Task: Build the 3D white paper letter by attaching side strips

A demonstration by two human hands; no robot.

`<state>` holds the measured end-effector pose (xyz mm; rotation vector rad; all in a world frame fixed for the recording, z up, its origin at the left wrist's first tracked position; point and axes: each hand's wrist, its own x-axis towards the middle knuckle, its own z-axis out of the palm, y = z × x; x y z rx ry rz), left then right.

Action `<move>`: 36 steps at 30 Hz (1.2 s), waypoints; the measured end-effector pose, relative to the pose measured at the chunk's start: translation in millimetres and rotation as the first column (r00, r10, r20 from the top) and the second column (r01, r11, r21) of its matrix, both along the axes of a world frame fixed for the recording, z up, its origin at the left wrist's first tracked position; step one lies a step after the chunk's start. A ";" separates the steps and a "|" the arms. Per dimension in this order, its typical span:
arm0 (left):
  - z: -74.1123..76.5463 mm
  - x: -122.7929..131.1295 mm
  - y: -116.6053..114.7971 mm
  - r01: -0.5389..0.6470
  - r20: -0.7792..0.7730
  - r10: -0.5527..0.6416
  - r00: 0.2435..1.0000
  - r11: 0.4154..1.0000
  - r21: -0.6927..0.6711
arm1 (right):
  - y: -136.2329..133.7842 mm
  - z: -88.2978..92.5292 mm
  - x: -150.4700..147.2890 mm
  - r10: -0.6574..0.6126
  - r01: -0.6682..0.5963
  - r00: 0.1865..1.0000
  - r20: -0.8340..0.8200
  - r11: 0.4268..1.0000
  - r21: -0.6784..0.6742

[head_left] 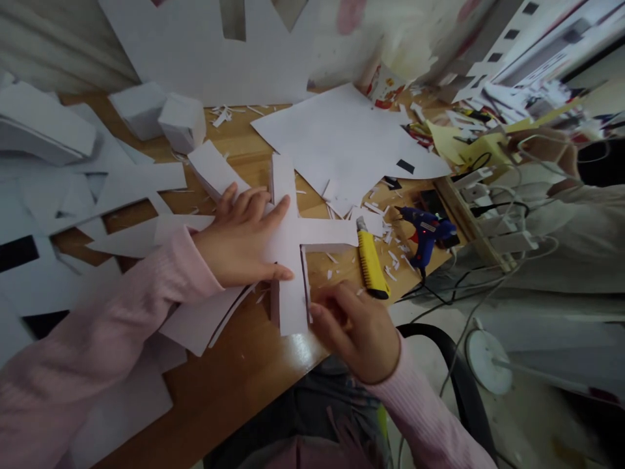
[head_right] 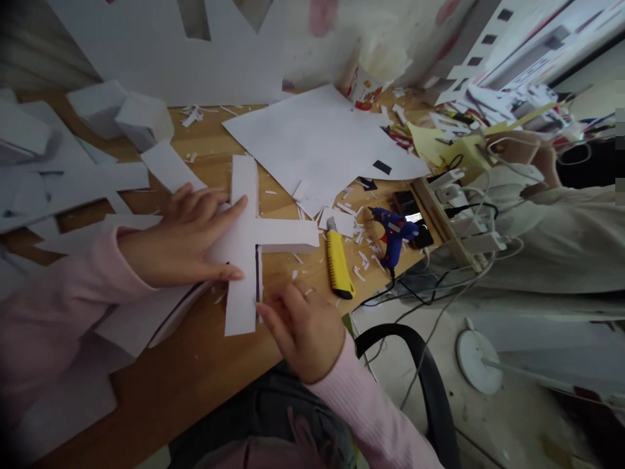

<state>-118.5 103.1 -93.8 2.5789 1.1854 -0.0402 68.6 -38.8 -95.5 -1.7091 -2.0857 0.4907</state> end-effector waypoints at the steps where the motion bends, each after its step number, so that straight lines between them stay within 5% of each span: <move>1: -1.1 -0.4 -0.6 0.003 0.006 -0.004 1.000 1.000 0.018 | 1.4 -0.8 -5.5 0.049 -0.048 0.999 0.014 0.998 -0.040; 6: -4.0 -1.0 -4.4 0.014 0.028 -0.015 0.999 0.999 0.052 | 9.1 -9.7 -9.8 0.139 -0.136 0.988 0.068 0.989 -0.050; 10: -1.1 -1.2 -6.2 0.031 0.065 -0.032 0.997 0.999 0.025 | 16.6 -3.9 -6.4 0.081 -0.131 0.974 -0.210 0.963 -0.237; 13: 0.7 -1.3 -6.2 0.044 0.065 -0.045 0.997 0.999 0.011 | 22.7 -1.1 -4.2 -0.068 -0.137 0.911 -0.406 0.879 -0.456; 16: 0.2 -0.5 -5.3 0.041 0.078 -0.041 0.996 0.999 -0.001 | 23.6 -5.8 -3.3 -0.312 -0.158 0.787 -0.532 0.732 -0.663; 20: -2.1 1.1 -3.9 0.026 0.071 -0.024 0.997 1.000 -0.016 | 24.5 -8.2 -4.0 -0.550 -0.186 0.614 -0.566 0.597 -0.781; 23: -3.5 0.8 -3.7 0.031 0.068 -0.030 0.997 0.999 -0.012 | 35.7 11.1 -1.1 -0.633 -0.200 0.436 -0.639 0.624 -0.755; 25: -4.0 0.0 -3.9 0.044 0.064 -0.044 0.997 0.999 -0.003 | 45.1 31.4 4.3 -0.583 -0.101 0.329 -0.743 0.761 -0.641; 27: -4.4 -0.6 -4.1 0.049 0.060 -0.049 0.997 0.999 0.005 | 50.1 47.7 10.8 -0.440 0.084 0.378 -0.814 0.892 -0.443; 29: -4.7 -0.7 -3.9 0.040 0.057 -0.041 0.998 0.999 0.005 | 47.6 51.5 16.0 -0.326 0.132 0.508 -0.797 0.944 -0.302; 33: -5.5 0.2 -3.5 0.031 0.068 -0.030 0.997 0.999 -0.013 | 28.9 23.7 20.2 -0.290 0.042 0.652 -0.701 0.937 -0.348; 36: -6.0 0.6 -3.4 0.028 0.072 -0.028 0.997 1.000 0.004 | 17.6 2.9 19.9 -0.156 0.014 0.861 -0.485 0.959 -0.284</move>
